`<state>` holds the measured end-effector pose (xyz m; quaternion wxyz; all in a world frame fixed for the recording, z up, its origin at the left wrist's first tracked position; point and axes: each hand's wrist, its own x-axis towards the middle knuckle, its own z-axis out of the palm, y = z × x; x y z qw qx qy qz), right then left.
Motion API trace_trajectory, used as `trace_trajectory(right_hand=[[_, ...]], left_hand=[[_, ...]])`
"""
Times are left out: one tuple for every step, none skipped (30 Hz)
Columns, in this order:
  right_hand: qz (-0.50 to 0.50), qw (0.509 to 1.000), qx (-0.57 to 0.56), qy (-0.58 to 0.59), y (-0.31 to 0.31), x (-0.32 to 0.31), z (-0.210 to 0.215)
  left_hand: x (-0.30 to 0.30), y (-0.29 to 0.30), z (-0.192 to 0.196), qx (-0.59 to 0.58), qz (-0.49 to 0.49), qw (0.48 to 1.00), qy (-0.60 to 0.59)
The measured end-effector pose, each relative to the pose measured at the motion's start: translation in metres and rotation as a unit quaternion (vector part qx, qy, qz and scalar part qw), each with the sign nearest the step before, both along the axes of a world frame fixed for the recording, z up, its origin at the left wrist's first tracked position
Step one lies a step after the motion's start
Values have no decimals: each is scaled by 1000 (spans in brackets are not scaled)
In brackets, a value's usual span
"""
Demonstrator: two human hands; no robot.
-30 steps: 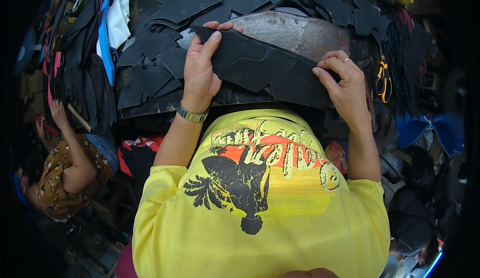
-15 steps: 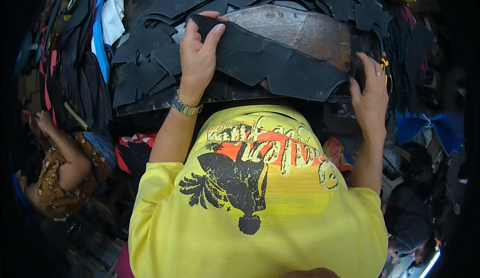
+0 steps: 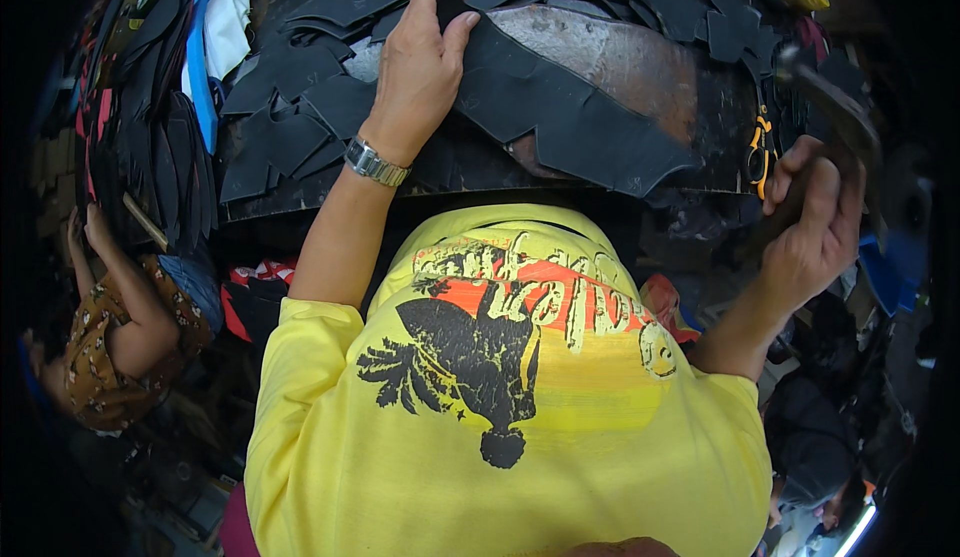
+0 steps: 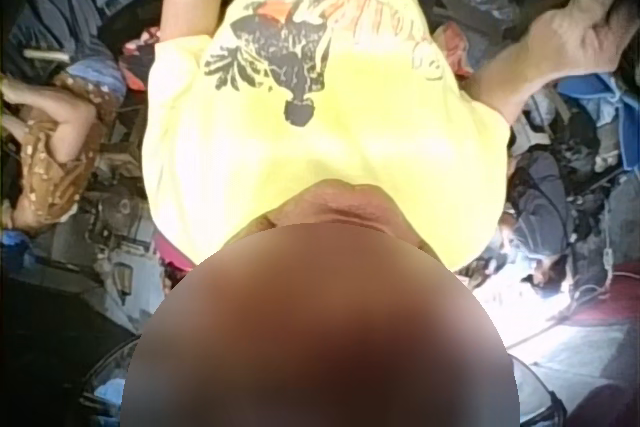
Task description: The person repeatedly picks up black leather pieces from a cluttered workbench, inspects them by hand, and places them back down. The person also uses a small metal tool to press or adjust some pieces. The task appears to be sorting or organizing the leather pieces.
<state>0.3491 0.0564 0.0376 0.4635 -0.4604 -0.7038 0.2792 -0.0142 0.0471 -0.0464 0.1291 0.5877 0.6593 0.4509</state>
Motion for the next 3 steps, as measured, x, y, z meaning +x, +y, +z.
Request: trace_trajectory(right_hand=[[35,995,79,-45,-7,-3,-1],[15,938,207,-278,-9,-18,-22],[24,923,213,-320,-8,-17,-20]], left_hand=[[2,3,-1,10,-5,1000,2],[4,7,-2,31,-11,999,7],[4,10,-3,23,-9,1000,16]])
